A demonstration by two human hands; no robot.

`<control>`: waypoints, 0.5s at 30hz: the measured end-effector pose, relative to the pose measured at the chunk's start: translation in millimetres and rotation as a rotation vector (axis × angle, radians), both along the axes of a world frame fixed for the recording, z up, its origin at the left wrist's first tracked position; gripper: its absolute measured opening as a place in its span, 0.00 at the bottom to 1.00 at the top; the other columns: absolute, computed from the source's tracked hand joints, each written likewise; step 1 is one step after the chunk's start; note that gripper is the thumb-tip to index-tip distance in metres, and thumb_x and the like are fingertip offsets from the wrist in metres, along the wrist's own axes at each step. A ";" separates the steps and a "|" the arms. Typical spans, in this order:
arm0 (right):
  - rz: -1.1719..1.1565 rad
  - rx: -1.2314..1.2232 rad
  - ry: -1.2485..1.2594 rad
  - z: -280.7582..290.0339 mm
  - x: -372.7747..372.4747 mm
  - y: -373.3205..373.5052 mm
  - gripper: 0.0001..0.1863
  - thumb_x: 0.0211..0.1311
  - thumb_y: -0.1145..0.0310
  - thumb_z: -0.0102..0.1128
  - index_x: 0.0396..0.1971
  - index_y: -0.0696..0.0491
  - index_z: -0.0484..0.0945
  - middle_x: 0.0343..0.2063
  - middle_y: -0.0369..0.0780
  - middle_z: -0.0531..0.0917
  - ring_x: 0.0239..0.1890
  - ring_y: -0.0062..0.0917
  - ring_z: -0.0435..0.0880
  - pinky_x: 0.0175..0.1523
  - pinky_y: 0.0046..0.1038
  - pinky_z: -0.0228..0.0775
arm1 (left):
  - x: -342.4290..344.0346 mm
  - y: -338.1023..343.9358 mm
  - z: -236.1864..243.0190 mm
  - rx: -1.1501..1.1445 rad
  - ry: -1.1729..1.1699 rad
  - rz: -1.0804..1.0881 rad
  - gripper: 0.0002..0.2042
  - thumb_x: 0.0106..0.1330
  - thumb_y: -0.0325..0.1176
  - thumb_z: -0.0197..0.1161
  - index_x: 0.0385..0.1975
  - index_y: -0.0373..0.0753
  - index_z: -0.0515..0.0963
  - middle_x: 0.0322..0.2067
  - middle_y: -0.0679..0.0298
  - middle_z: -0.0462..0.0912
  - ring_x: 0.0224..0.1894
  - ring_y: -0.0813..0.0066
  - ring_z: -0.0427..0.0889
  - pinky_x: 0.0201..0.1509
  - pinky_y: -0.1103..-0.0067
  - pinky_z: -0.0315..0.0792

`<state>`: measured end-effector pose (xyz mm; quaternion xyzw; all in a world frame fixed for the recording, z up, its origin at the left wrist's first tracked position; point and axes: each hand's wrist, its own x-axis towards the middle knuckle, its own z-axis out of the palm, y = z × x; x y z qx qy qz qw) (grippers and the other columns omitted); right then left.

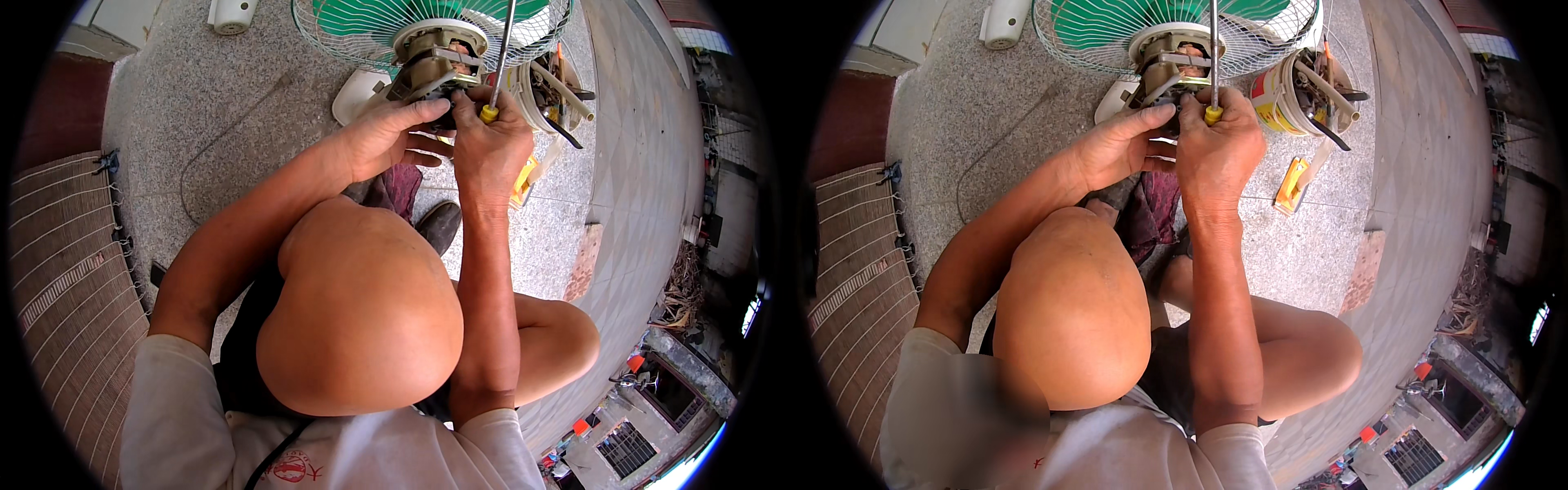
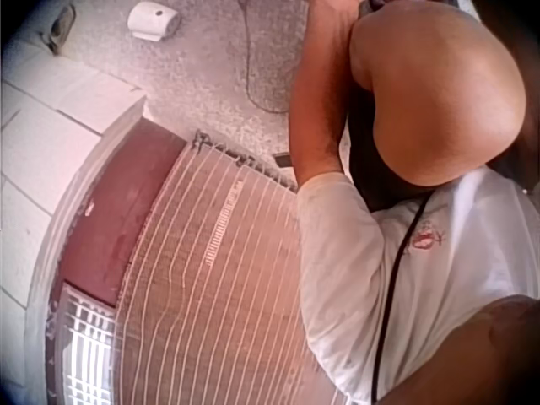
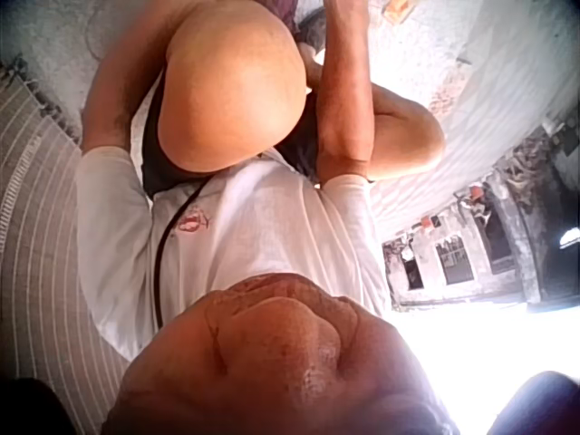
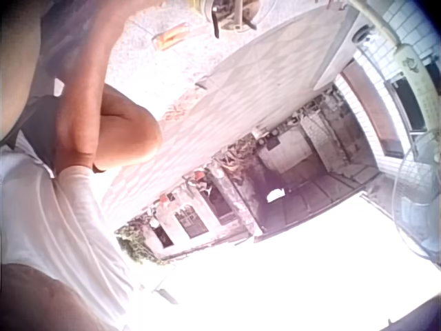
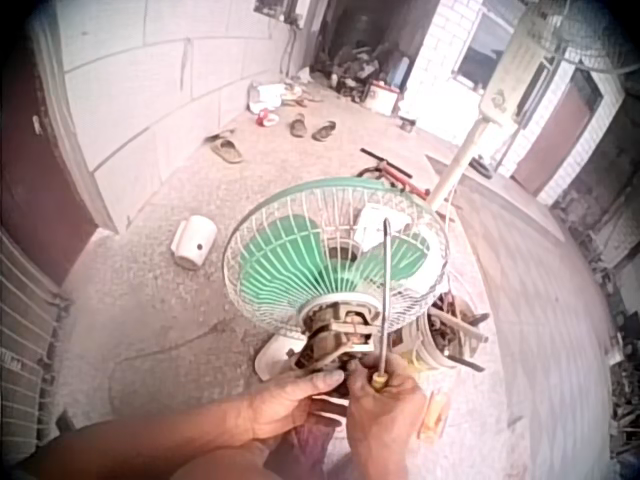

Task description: The person sits on the floor and uses a screwdriver to tighten screws on the motor housing of a disassembled electric fan. They manipulate the fan's internal components and adjust the position of the fan head while working.

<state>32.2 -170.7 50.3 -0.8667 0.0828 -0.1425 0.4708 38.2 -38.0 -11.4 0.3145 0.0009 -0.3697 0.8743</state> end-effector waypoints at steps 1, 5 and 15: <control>-0.012 0.001 0.007 -0.3 -0.1 0.1 0.10 0.56 0.69 0.66 0.26 0.61 0.80 0.21 0.38 0.81 0.24 0.19 0.77 0.32 0.26 0.71 | -0.4 -0.5 -0.2 0.004 0.003 0.001 0.26 0.65 0.50 0.61 0.56 0.41 0.69 0.47 0.59 0.78 0.47 0.68 0.80 0.51 0.70 0.75; -0.006 0.149 0.056 2.7 -2.3 0.6 0.09 0.59 0.71 0.66 0.32 0.63 0.82 0.21 0.34 0.80 0.22 0.12 0.72 0.25 0.16 0.64 | -0.4 1.1 2.5 -0.010 -0.008 -0.006 0.26 0.65 0.50 0.62 0.56 0.41 0.69 0.47 0.59 0.78 0.47 0.67 0.80 0.51 0.70 0.75; -0.017 0.247 0.170 13.9 -0.1 0.1 0.11 0.60 0.68 0.66 0.33 0.63 0.82 0.21 0.34 0.80 0.20 0.12 0.72 0.23 0.16 0.62 | -0.3 2.0 4.1 -0.008 0.011 -0.009 0.26 0.65 0.50 0.62 0.56 0.41 0.69 0.47 0.58 0.78 0.48 0.65 0.80 0.51 0.69 0.75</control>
